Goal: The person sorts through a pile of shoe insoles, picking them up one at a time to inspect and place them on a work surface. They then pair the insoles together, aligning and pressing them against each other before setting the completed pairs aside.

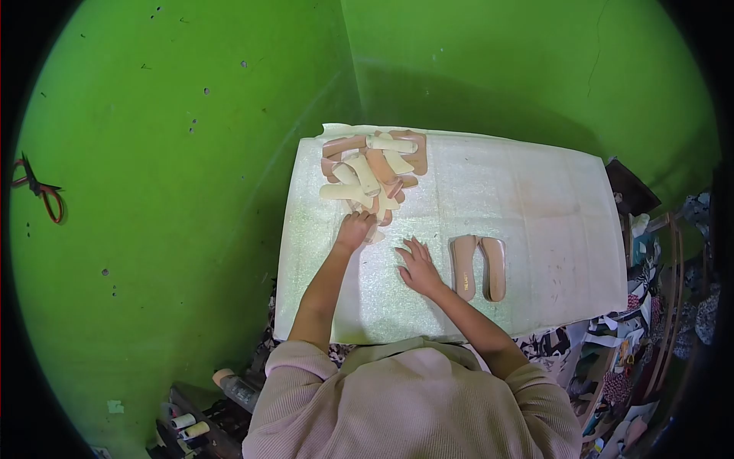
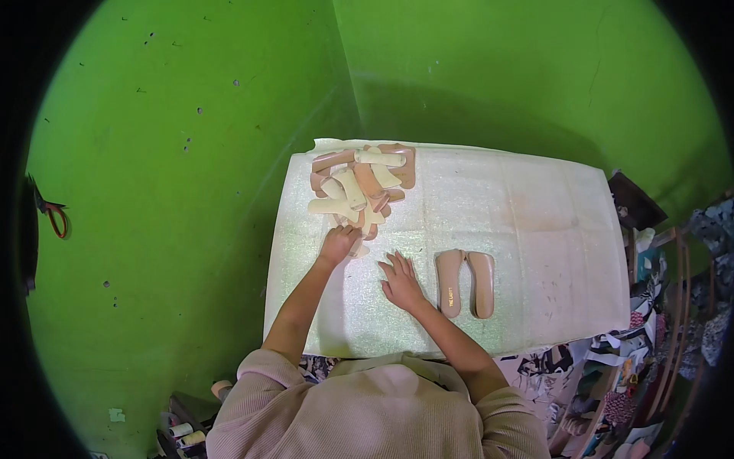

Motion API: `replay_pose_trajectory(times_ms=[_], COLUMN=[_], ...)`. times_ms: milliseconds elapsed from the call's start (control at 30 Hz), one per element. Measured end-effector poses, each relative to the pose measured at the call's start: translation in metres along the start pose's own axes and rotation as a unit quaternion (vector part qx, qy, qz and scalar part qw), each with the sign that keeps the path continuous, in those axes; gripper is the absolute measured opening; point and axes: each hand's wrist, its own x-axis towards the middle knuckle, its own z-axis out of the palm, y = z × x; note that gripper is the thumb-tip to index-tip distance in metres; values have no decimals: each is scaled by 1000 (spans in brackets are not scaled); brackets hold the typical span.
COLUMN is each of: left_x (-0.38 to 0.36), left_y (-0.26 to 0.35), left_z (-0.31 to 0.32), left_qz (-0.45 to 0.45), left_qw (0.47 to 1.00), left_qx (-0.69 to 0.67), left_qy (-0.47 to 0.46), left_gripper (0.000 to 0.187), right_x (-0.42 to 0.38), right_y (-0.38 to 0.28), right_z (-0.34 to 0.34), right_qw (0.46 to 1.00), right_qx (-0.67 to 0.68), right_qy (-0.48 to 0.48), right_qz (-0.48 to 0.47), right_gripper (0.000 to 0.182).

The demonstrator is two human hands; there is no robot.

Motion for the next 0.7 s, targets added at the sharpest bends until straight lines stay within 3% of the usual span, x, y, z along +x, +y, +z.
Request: replay_pose_trajectory(times_ms=[167,367,700], left_x=[-1,1,-3], left_y=[-2,1,-1], left_z=[3,-12,0], left_qz=[62,5,12], left_qw=[993,997,998], left_qx=[100,-16,53], left_qy=[-25,-72,-33], left_gripper=[22,27,25], right_x=[29,65,82], right_y=[16,17,16], right_z=[8,17,28], right_qw=[1000,995,981], right_qx=[-6,-82,-167], right_qy=[12,-34,-73], right_qz=[-17,-35,-73], right_gripper=[43,46,54])
